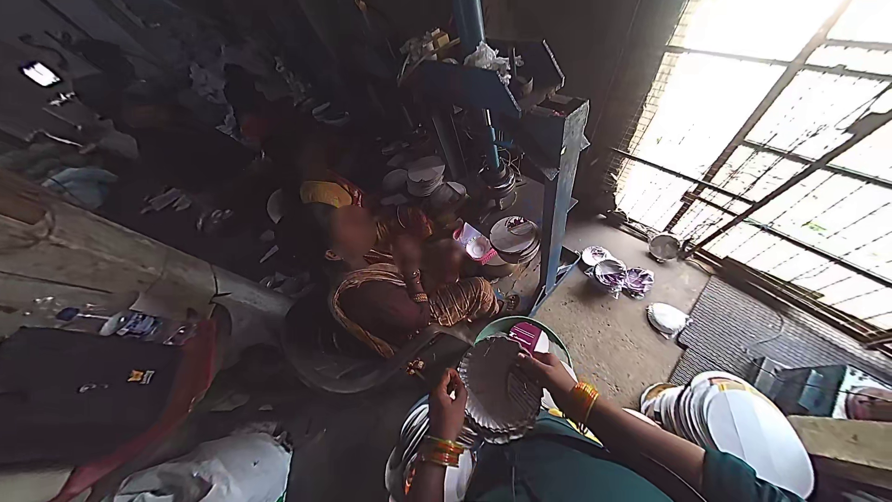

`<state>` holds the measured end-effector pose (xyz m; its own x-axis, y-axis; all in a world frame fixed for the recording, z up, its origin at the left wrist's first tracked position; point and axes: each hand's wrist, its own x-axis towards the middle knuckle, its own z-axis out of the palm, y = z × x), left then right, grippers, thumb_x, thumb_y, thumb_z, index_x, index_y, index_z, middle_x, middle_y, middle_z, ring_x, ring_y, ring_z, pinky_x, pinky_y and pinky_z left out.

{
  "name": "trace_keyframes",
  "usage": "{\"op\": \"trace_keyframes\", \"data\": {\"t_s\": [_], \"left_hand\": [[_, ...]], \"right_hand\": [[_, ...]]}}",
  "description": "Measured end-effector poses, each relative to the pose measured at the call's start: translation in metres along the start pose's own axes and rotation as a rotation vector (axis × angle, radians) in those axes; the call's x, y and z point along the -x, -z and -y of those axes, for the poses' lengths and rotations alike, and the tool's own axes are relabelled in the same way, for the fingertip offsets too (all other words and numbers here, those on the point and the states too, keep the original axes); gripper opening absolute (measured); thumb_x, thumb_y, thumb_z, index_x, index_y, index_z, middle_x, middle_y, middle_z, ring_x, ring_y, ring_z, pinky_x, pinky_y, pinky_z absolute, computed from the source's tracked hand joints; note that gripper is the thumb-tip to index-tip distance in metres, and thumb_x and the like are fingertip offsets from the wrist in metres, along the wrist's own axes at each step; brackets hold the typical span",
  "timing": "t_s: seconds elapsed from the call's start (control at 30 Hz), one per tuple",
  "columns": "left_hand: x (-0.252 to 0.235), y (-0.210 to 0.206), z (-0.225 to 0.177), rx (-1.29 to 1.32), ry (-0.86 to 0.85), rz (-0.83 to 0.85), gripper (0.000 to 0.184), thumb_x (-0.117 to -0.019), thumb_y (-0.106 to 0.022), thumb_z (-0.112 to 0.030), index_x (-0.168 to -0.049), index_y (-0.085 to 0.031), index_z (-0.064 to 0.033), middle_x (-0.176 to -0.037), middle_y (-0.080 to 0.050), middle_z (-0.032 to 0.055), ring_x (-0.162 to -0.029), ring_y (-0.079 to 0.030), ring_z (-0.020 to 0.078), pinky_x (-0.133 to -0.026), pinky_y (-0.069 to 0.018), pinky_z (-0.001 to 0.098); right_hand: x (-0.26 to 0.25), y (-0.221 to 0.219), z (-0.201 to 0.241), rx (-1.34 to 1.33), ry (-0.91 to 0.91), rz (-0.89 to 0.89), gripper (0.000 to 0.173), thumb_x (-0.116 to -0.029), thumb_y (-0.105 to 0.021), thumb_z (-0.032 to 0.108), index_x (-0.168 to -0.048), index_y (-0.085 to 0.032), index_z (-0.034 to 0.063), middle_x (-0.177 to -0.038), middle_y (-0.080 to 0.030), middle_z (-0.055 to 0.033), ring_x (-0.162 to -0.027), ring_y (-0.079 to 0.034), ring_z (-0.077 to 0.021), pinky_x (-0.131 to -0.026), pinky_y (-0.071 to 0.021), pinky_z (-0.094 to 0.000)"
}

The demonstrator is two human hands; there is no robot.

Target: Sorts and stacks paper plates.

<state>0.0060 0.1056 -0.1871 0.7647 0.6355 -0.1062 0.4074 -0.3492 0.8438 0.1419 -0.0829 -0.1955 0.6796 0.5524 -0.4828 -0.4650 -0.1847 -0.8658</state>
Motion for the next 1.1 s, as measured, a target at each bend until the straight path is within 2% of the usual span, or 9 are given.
{"op": "trace_keyframes", "data": {"t_s": [0.17, 0.2, 0.27, 0.37, 0.5, 0.63, 0.87, 0.97, 1.1], "left_hand": [[-0.003, 0.016, -0.012, -0.048, -0.041, 0.090, 0.022, -0.0903, -0.060, 0.005, -0.109, -0.064, 0.0164, -0.111, -0.067, 0.0267, -0.104, -0.065, 0.0261, -0.095, -0.0513, 0.0379], [-0.002, 0.017, -0.011, -0.059, -0.054, 0.098, 0.024, -0.0904, -0.060, 0.006, -0.111, -0.064, 0.0163, -0.111, -0.068, 0.0267, -0.103, -0.066, 0.0256, -0.095, -0.0521, 0.0374], [-0.002, 0.017, -0.008, -0.065, -0.082, 0.119, 0.025, -0.0872, -0.060, 0.008, -0.110, -0.065, 0.0163, -0.110, -0.068, 0.0267, -0.102, -0.066, 0.0255, -0.093, -0.0524, 0.0367], [-0.003, 0.017, -0.007, -0.091, -0.107, 0.147, 0.027, -0.0849, -0.061, 0.009, -0.110, -0.065, 0.0168, -0.114, -0.067, 0.0291, -0.106, -0.066, 0.0304, -0.097, -0.0519, 0.0402], [-0.002, 0.018, -0.007, -0.163, -0.159, 0.134, 0.027, -0.0863, -0.060, 0.008, -0.111, -0.066, 0.0162, -0.113, -0.068, 0.0296, -0.104, -0.068, 0.0336, -0.095, -0.0538, 0.0427], [0.004, 0.017, -0.001, -0.111, -0.139, 0.122, 0.030, -0.0878, -0.060, 0.004, -0.115, -0.064, 0.0163, -0.110, -0.068, 0.0286, -0.102, -0.067, 0.0332, -0.094, -0.0537, 0.0440], [0.025, 0.003, 0.007, 0.131, 0.072, -0.054, 0.019, -0.0944, -0.058, -0.007, -0.104, -0.058, 0.0098, -0.089, -0.058, 0.0114, -0.081, -0.055, 0.0127, -0.077, -0.0483, 0.0307], [0.028, 0.001, 0.009, 0.212, 0.120, -0.047, 0.019, -0.0956, -0.055, -0.003, -0.107, -0.056, 0.0120, -0.092, -0.059, 0.0128, -0.086, -0.056, 0.0134, -0.082, -0.0481, 0.0309], [0.023, 0.016, 0.015, 0.408, 0.221, 0.102, 0.007, -0.0956, -0.049, 0.001, -0.101, -0.054, -0.0007, -0.084, -0.054, -0.0011, -0.076, -0.054, 0.0024, -0.071, -0.0470, 0.0201]], "right_hand": [[0.005, -0.009, 0.005, -0.303, 0.128, -0.129, 0.022, -0.1059, -0.048, 0.011, -0.089, -0.061, 0.0076, -0.073, -0.064, 0.0047, -0.063, -0.060, -0.0022, -0.061, -0.0510, -0.0215], [0.003, -0.007, 0.006, -0.281, 0.151, -0.113, 0.006, -0.1002, -0.053, 0.001, -0.099, -0.058, 0.0045, -0.080, -0.064, 0.0011, -0.068, -0.060, -0.0043, -0.063, -0.0516, -0.0226], [-0.003, 0.001, 0.008, -0.134, 0.203, -0.039, 0.031, -0.0934, -0.060, -0.007, -0.124, -0.053, -0.0068, -0.103, -0.068, -0.0095, -0.087, -0.067, -0.0083, -0.079, -0.0562, -0.0267], [-0.008, 0.008, 0.016, 0.127, 0.312, -0.012, 0.015, -0.0939, -0.065, 0.000, -0.105, -0.069, -0.0097, -0.095, -0.071, -0.0092, -0.087, -0.065, -0.0057, -0.084, -0.0534, -0.0254], [-0.002, 0.009, 0.016, 0.201, 0.461, -0.030, 0.014, -0.0956, -0.061, 0.006, -0.093, -0.069, -0.0052, -0.092, -0.068, -0.0065, -0.088, -0.061, -0.0039, -0.082, -0.0512, -0.0230], [0.009, 0.008, 0.010, 0.239, 0.600, -0.010, 0.014, -0.0961, -0.056, 0.002, -0.095, -0.065, -0.0076, -0.093, -0.066, -0.0091, -0.089, -0.061, -0.0064, -0.084, -0.0518, -0.0245], [0.040, 0.011, 0.017, 0.523, 0.543, -0.023, 0.014, -0.0952, -0.059, -0.001, -0.096, -0.068, -0.0118, -0.099, -0.068, -0.0265, -0.095, -0.068, -0.0343, -0.090, -0.0542, -0.0436], [0.038, 0.013, 0.013, 0.510, 0.471, 0.024, 0.015, -0.0969, -0.059, 0.000, -0.101, -0.067, -0.0120, -0.101, -0.068, -0.0258, -0.097, -0.068, -0.0322, -0.092, -0.0537, -0.0430], [0.027, 0.023, 0.013, 0.444, 0.414, 0.157, 0.013, -0.0971, -0.059, 0.001, -0.101, -0.067, -0.0099, -0.097, -0.067, -0.0180, -0.091, -0.064, -0.0181, -0.086, -0.0526, -0.0325]]}}
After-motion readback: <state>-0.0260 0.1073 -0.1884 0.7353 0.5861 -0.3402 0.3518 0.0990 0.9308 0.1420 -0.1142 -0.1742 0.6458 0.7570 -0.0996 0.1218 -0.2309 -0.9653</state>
